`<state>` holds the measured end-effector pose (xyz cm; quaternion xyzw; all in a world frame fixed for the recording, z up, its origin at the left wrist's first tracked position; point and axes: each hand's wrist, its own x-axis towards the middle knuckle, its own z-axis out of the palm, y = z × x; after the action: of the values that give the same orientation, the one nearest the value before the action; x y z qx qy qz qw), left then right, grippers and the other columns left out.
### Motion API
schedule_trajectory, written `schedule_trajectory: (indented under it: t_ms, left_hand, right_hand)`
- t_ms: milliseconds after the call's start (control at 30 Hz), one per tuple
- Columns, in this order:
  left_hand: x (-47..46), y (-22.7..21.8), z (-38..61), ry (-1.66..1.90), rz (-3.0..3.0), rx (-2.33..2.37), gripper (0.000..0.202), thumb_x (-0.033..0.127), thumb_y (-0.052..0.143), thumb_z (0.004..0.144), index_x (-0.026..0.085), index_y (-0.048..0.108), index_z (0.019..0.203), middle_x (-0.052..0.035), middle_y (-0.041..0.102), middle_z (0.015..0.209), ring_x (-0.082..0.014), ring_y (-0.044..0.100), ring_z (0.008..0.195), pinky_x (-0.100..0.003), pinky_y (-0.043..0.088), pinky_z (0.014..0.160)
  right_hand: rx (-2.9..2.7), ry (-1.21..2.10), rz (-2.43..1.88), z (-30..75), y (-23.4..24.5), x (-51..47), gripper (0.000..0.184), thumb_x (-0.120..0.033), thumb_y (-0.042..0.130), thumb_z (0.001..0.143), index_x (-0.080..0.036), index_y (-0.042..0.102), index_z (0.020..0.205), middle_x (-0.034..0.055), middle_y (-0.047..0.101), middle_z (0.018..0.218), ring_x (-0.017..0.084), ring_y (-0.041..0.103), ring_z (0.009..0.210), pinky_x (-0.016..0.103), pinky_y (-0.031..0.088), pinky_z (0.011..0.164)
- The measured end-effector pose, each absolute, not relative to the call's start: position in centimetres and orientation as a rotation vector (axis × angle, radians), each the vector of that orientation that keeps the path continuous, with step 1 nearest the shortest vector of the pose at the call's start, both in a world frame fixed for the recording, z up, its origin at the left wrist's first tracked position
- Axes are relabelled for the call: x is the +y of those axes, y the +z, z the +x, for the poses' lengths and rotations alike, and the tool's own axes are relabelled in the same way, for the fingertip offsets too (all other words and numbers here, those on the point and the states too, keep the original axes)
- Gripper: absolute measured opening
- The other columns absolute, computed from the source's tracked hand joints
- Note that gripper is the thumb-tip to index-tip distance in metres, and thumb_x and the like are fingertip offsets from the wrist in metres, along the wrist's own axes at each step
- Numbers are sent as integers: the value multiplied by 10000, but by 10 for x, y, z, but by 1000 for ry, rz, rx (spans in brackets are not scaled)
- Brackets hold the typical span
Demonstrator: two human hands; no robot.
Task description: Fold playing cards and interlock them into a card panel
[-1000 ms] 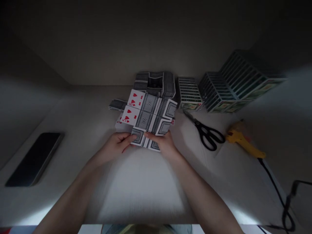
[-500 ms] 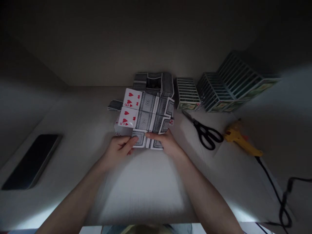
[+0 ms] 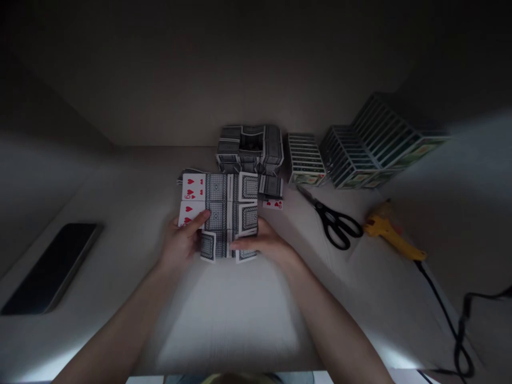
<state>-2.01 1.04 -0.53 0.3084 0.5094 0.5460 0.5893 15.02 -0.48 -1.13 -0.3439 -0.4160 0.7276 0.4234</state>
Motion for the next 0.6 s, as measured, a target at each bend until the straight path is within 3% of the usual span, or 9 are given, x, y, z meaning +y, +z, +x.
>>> schedule_trajectory:
  t_ms: [167,333,500,600]
  left_hand:
    - [9,-3,-20,1247,763,1195,344,274,726,568,140,653,877,-65,680,886,-175,625,754,-285,485,709]
    - [3,3,-11,1233,884,1259,277,252,723,564,141,663,810,-41,684,823,-157,612,707,-261,479,669]
    - [1,-5,-14,1277,1024,1299,276,289,706,591,134,653,812,-29,676,760,-151,600,676,-250,468,633]
    - [1,-5,-20,1264,917,1076,364,438,668,601,140,650,809,-53,675,770,-202,612,760,-296,471,686]
  right_hand:
    - [-767,1850,-838,152,-13,-4,401,-387,700,586,-226,640,948,29,679,934,239,606,928,371,462,807]
    - [-791,1654,-950,144,-21,-2,394,-260,724,580,-206,634,960,27,667,980,224,603,930,387,426,877]
    - [-800,1501,-1018,137,-22,-2,439,-242,732,563,-203,621,986,29,671,972,225,607,916,396,435,861]
    - [-717,1557,-985,139,-19,-2,456,-216,737,548,-207,619,989,26,674,965,233,610,915,390,451,839]
